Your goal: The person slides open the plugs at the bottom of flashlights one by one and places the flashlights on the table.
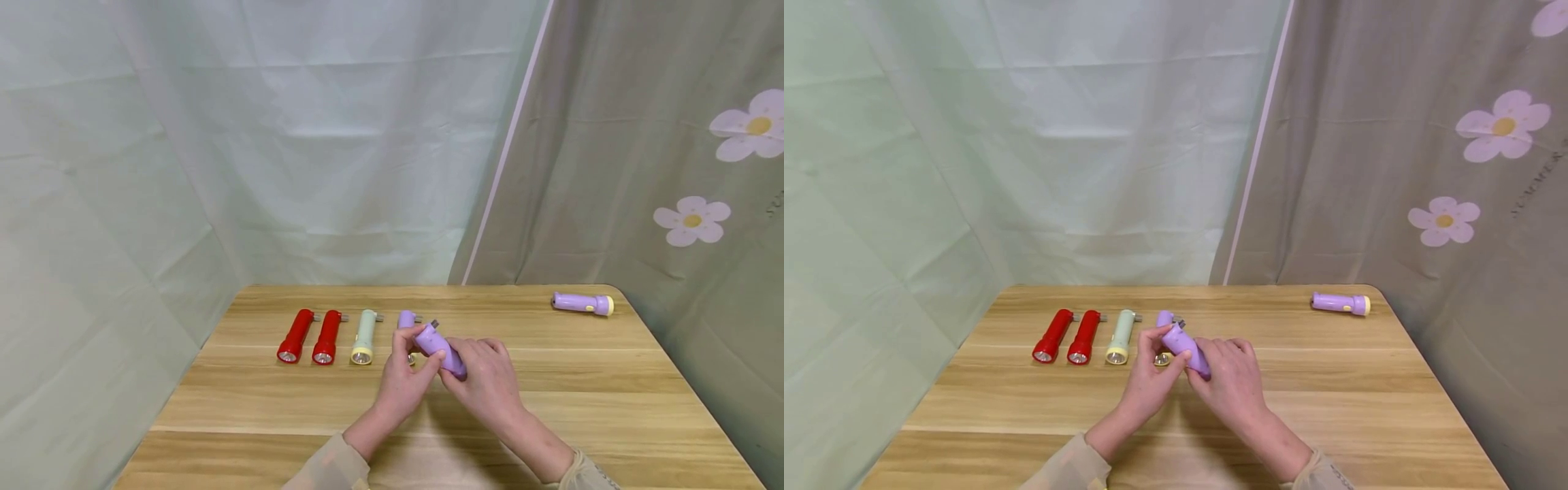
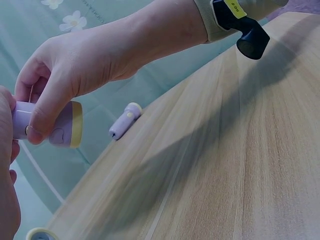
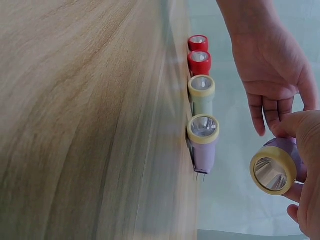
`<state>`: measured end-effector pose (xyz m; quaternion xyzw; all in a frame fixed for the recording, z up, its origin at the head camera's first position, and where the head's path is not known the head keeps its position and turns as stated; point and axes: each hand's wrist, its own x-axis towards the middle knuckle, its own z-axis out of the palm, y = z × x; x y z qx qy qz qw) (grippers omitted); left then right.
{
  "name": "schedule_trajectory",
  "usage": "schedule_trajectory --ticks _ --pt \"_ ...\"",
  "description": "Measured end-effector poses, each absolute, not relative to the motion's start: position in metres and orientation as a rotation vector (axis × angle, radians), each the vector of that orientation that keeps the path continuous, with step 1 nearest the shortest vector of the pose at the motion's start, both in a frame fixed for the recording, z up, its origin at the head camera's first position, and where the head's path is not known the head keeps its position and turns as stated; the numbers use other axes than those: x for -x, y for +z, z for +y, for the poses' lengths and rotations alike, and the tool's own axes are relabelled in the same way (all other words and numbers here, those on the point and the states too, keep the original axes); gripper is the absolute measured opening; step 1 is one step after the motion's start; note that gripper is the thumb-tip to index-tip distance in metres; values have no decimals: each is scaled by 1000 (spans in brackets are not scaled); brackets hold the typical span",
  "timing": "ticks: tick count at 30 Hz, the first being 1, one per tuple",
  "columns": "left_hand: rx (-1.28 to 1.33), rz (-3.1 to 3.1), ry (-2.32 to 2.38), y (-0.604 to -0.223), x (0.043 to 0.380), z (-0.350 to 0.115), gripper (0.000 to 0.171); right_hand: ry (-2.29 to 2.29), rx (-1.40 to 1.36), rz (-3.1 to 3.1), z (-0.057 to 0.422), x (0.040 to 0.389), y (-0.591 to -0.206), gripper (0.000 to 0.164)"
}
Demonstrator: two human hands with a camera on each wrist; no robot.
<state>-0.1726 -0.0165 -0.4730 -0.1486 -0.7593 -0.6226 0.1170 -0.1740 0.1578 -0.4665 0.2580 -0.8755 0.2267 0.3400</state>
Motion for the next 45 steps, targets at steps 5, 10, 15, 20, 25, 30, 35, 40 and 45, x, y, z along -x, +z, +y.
schedule_trajectory --ticks 5,10,15,20,25,30,35,40,45 --pt "473 -2220 -1807 -472 172 -18 50 587 -672 -2281 158 173 -465 39" --pt "478 -2220 -1804 -470 171 -18 50 585 -672 -2285 159 172 -464 40" --pt "469 -2232 -1808 -469 169 -18 51 585 -678 -2269 159 171 -464 39" --pt "469 -2226 -1801 -470 169 -18 51 578 -673 -2268 159 171 -464 39" --pt "482 -2217 -1800 -470 170 -18 51 576 -671 -2269 160 171 -464 38" --pt "486 -2209 -1807 -470 170 -17 49 581 -671 -2268 160 171 -464 38" --pt "489 -2209 -1806 -470 169 -17 50 586 -673 -2262 160 170 -465 38" --pt "491 -2209 -1803 -471 169 -18 50 582 -676 -2255 159 170 -465 38" --pt "496 -2213 -1810 -472 170 -18 49 580 -674 -2261 159 170 -466 38"
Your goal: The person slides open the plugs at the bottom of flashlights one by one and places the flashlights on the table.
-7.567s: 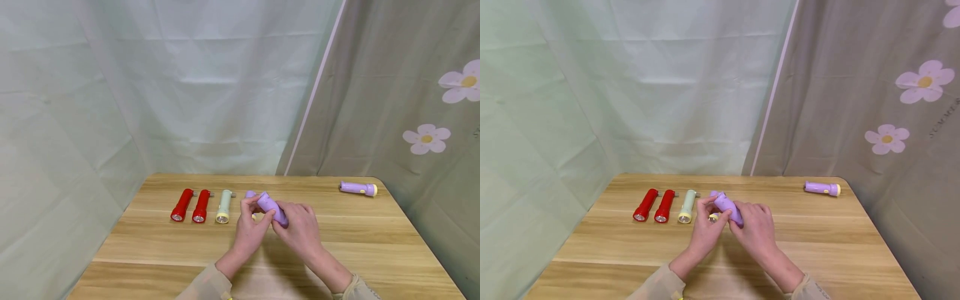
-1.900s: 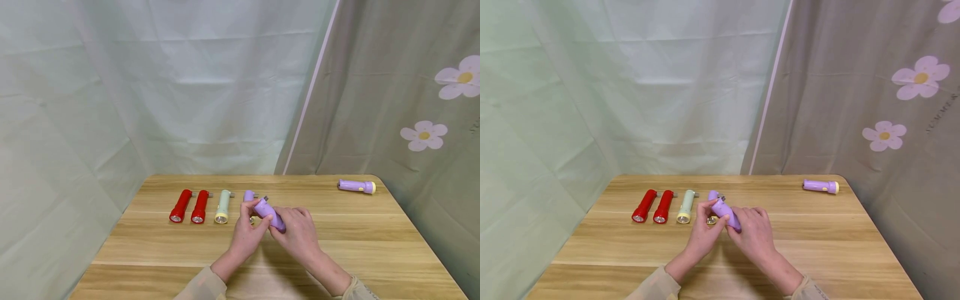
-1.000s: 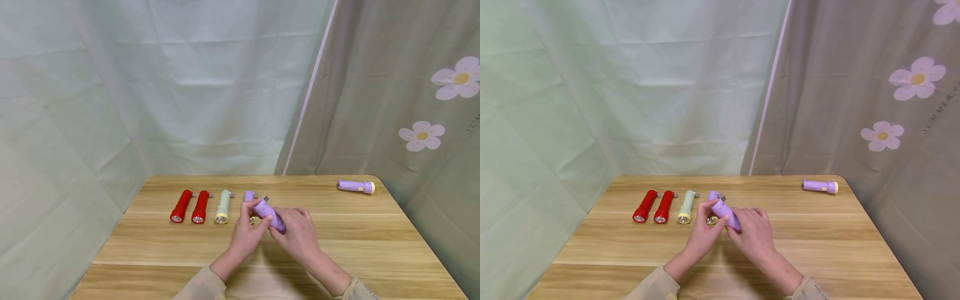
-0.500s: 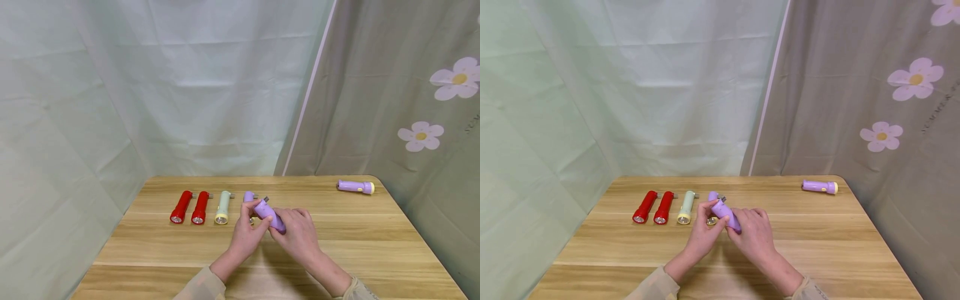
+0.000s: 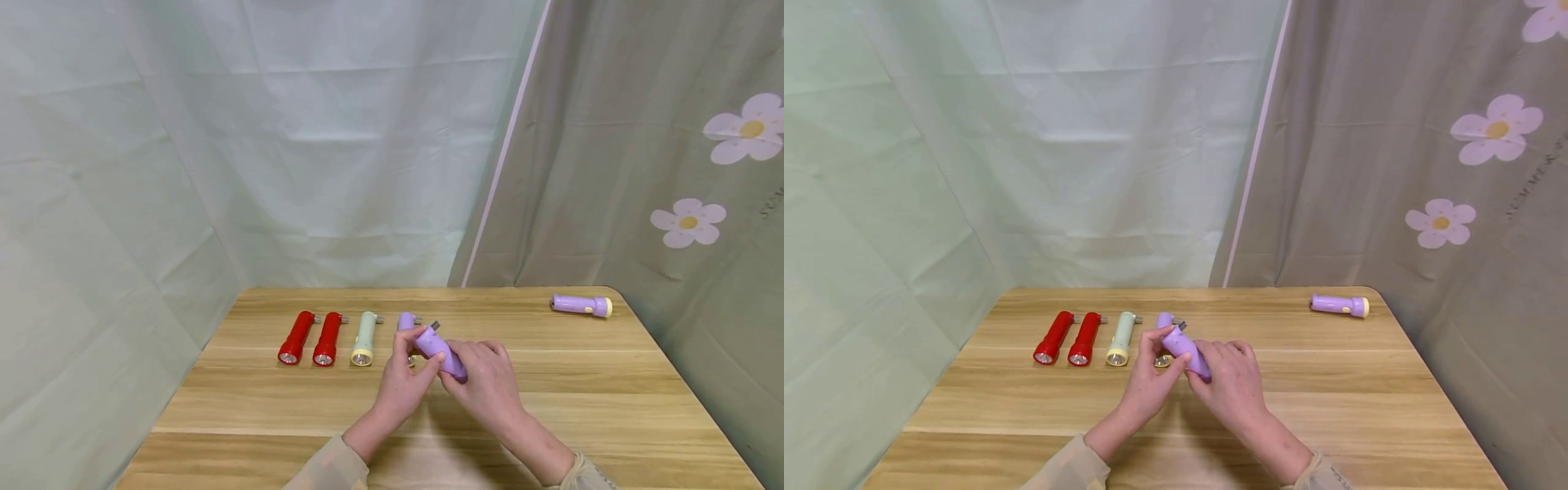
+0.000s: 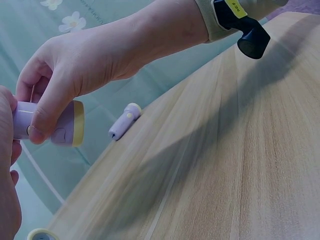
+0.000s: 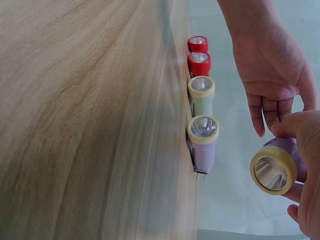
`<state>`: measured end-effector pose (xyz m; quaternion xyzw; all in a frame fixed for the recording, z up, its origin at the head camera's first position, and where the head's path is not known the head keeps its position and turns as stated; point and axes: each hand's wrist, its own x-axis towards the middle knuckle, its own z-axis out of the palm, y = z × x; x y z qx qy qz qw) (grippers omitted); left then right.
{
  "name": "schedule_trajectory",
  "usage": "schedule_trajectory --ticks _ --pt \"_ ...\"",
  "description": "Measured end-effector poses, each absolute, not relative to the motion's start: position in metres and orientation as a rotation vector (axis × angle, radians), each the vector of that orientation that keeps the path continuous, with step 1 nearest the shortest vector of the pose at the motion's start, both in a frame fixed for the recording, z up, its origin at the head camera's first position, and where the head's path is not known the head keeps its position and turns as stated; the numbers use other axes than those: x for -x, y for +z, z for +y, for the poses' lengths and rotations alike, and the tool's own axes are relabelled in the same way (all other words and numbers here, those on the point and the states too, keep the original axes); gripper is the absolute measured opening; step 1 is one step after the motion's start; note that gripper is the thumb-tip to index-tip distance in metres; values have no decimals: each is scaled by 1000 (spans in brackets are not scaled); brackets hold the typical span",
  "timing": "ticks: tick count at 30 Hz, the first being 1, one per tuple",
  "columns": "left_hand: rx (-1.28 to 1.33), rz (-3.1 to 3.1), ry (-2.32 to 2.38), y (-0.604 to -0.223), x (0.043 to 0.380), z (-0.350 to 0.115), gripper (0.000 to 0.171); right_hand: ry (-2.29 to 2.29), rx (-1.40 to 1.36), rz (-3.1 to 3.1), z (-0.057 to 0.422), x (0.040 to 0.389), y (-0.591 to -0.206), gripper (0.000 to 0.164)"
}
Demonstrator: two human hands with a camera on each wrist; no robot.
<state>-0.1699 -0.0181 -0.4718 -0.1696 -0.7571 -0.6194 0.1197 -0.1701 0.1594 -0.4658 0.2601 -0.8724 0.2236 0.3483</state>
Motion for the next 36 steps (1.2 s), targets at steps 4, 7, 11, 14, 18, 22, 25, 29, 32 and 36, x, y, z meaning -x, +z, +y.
schedule_trajectory --ticks 4,7,11,14,18,22,25,29,32,36 --pt "494 -2220 -1816 -472 170 -18 50 581 -670 -2266 159 170 -466 38" --pt "488 -2229 -1819 -471 170 -18 50 579 -668 -2267 160 170 -466 38" --pt "478 -2242 -1820 -471 169 -18 52 573 -668 -2265 160 170 -467 38" --pt "475 -2248 -1822 -471 169 -18 52 570 -670 -2261 160 170 -467 38" --pt "474 -2252 -1824 -472 170 -18 52 566 -671 -2256 160 169 -468 38" --pt "470 -2263 -1819 -472 170 -18 51 572 -671 -2256 160 169 -468 38" --pt "461 -2271 -1823 -472 170 -17 52 578 -671 -2258 161 169 -468 39" --pt "458 -2264 -1850 -471 170 -17 53 577 -665 -2266 161 169 -468 40" --pt "465 -2250 -1870 -472 169 -17 54 577 -661 -2272 161 169 -468 40" --pt "468 -2248 -1873 -472 170 -17 54 579 -662 -2271 161 169 -469 40"
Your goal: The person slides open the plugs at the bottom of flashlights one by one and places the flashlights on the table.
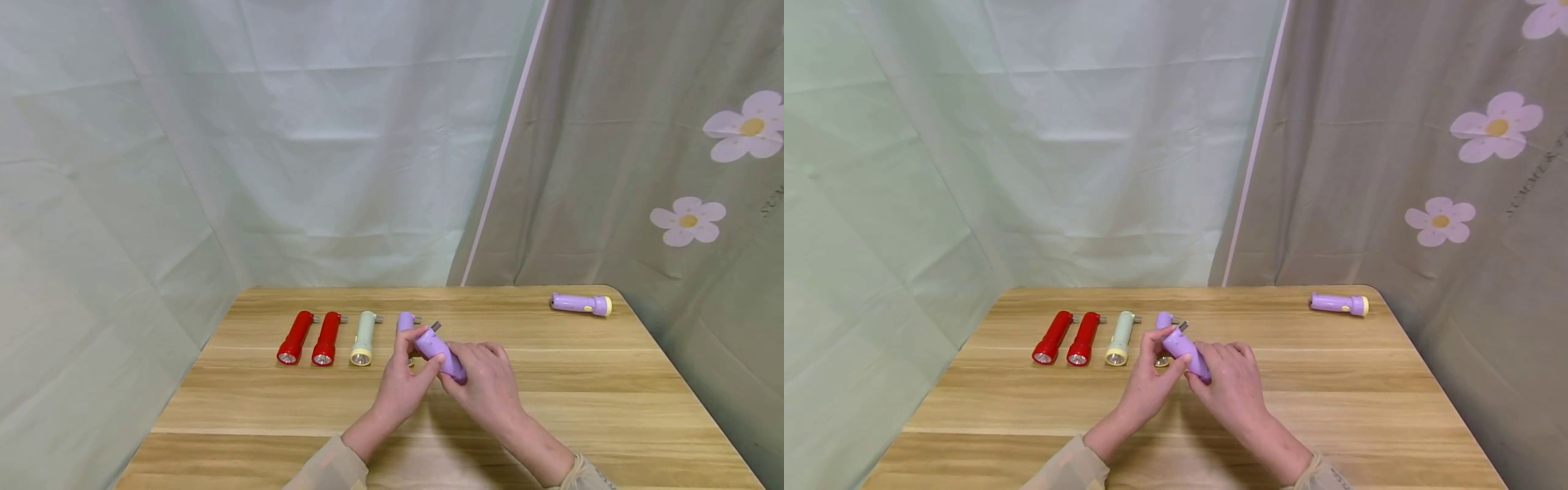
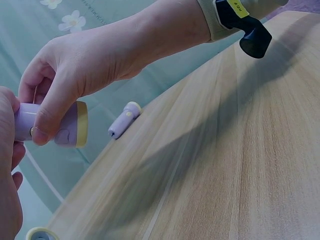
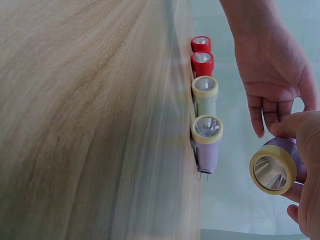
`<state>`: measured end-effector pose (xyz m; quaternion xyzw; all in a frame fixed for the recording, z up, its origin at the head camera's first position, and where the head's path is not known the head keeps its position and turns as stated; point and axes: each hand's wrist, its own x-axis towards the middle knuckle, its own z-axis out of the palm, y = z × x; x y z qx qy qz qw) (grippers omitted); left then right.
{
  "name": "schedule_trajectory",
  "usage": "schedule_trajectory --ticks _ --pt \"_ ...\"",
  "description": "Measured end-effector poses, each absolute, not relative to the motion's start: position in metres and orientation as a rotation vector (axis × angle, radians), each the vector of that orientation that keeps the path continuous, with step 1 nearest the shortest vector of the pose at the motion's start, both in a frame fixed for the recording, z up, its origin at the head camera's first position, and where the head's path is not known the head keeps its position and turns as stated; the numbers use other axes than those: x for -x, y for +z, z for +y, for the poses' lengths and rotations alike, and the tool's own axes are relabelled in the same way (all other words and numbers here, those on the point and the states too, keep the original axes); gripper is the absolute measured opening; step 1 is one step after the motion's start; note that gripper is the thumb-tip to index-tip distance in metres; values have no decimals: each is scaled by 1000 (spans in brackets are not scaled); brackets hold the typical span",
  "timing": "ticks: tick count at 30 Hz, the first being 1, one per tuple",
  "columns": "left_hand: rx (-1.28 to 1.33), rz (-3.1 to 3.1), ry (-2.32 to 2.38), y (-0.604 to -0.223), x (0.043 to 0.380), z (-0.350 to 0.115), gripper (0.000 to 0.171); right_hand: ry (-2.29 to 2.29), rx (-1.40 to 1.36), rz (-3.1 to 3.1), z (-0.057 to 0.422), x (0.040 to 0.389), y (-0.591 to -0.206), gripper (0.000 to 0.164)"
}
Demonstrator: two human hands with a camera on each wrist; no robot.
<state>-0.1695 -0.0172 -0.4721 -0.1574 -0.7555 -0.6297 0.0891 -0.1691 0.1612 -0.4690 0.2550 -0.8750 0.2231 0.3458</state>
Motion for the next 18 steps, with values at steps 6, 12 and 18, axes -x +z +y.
schedule_trajectory --ticks 6,12,18 --pt "444 -2276 -1860 -470 169 -16 54 577 -665 -2267 161 169 -469 40" --pt "437 -2295 -1839 -450 158 -14 53 587 -659 -2282 162 168 -468 40" --pt "459 -2307 -1760 -451 158 -13 55 596 -647 -2308 161 167 -467 41"
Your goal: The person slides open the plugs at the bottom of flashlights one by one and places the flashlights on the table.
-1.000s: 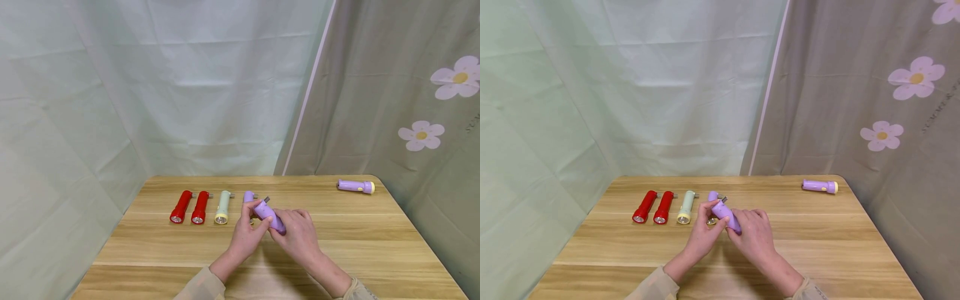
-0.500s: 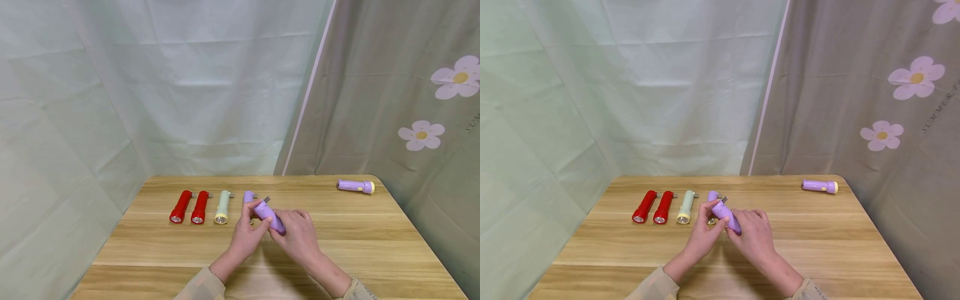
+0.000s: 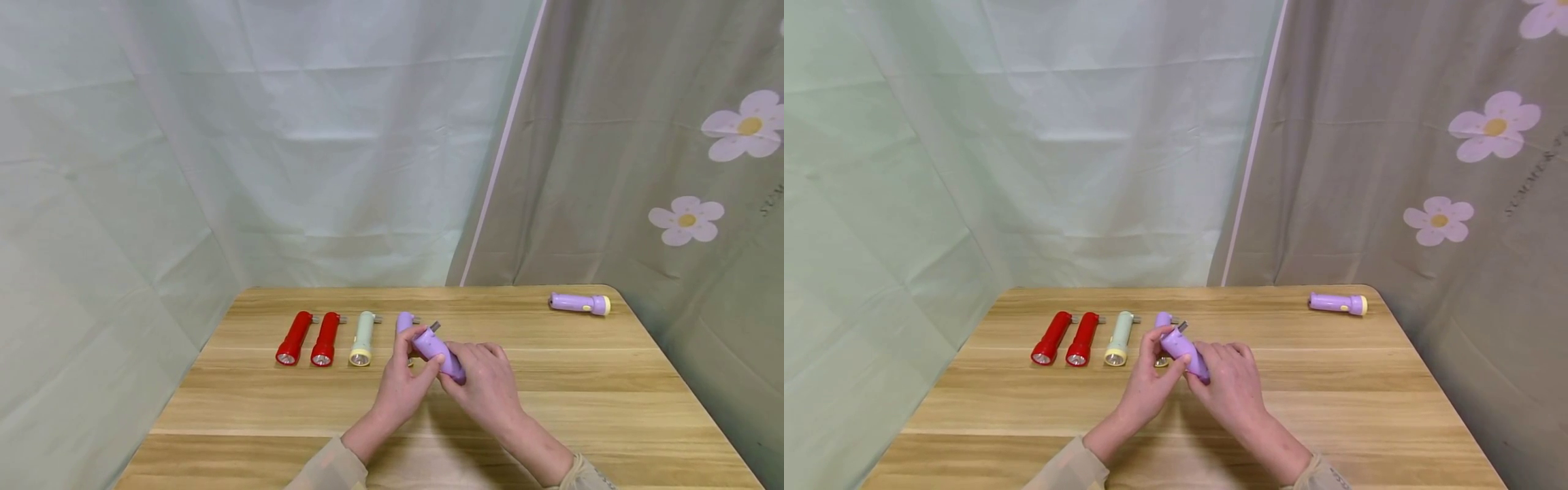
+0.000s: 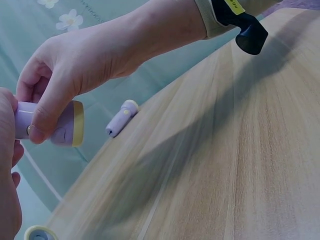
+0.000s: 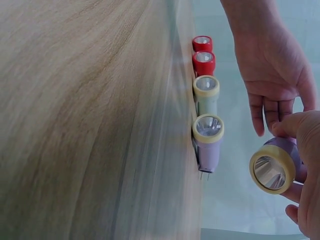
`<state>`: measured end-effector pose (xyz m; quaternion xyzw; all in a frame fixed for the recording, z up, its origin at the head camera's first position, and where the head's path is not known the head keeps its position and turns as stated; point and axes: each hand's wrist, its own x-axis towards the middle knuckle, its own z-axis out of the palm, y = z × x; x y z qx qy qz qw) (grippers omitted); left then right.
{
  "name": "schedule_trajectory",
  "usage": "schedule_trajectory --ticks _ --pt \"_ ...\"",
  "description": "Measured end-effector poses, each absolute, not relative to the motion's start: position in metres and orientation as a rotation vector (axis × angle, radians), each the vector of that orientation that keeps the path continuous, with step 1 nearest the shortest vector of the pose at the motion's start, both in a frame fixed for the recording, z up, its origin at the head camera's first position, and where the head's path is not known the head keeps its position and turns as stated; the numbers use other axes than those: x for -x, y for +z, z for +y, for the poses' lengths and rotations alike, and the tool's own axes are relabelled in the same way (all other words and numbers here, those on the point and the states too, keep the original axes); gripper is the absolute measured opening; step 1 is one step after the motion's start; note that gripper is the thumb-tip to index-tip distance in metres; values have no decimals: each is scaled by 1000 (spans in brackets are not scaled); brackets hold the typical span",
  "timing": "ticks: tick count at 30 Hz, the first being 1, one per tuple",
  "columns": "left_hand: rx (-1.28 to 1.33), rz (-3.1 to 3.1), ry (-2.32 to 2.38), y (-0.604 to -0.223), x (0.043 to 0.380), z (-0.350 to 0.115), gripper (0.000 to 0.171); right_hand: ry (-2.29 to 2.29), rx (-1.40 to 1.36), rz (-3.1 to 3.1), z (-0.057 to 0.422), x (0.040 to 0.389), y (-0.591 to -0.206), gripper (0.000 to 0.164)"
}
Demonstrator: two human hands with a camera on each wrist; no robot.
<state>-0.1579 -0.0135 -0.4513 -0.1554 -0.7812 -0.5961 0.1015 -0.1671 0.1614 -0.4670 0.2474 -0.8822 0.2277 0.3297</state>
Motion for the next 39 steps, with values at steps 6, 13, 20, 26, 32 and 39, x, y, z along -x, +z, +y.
schedule_trajectory --ticks 6,13,20,26,32,39 --pt "440 -2326 -1711 -471 170 -16 57 618 -625 -2330 159 167 -467 40" --pt "452 -2330 -1685 -471 171 -19 54 653 -611 -2345 158 168 -467 42" --pt "444 -2360 -1652 -470 171 -21 55 653 -603 -2354 157 168 -468 39" --pt "490 -2355 -1595 -471 175 -22 53 656 -590 -2397 157 169 -467 39" --pt "609 -2376 -1472 -467 178 -26 50 678 -590 -2437 160 171 -465 42" --pt "697 -2508 -1262 -460 183 -32 57 695 -587 -2455 165 175 -463 44"
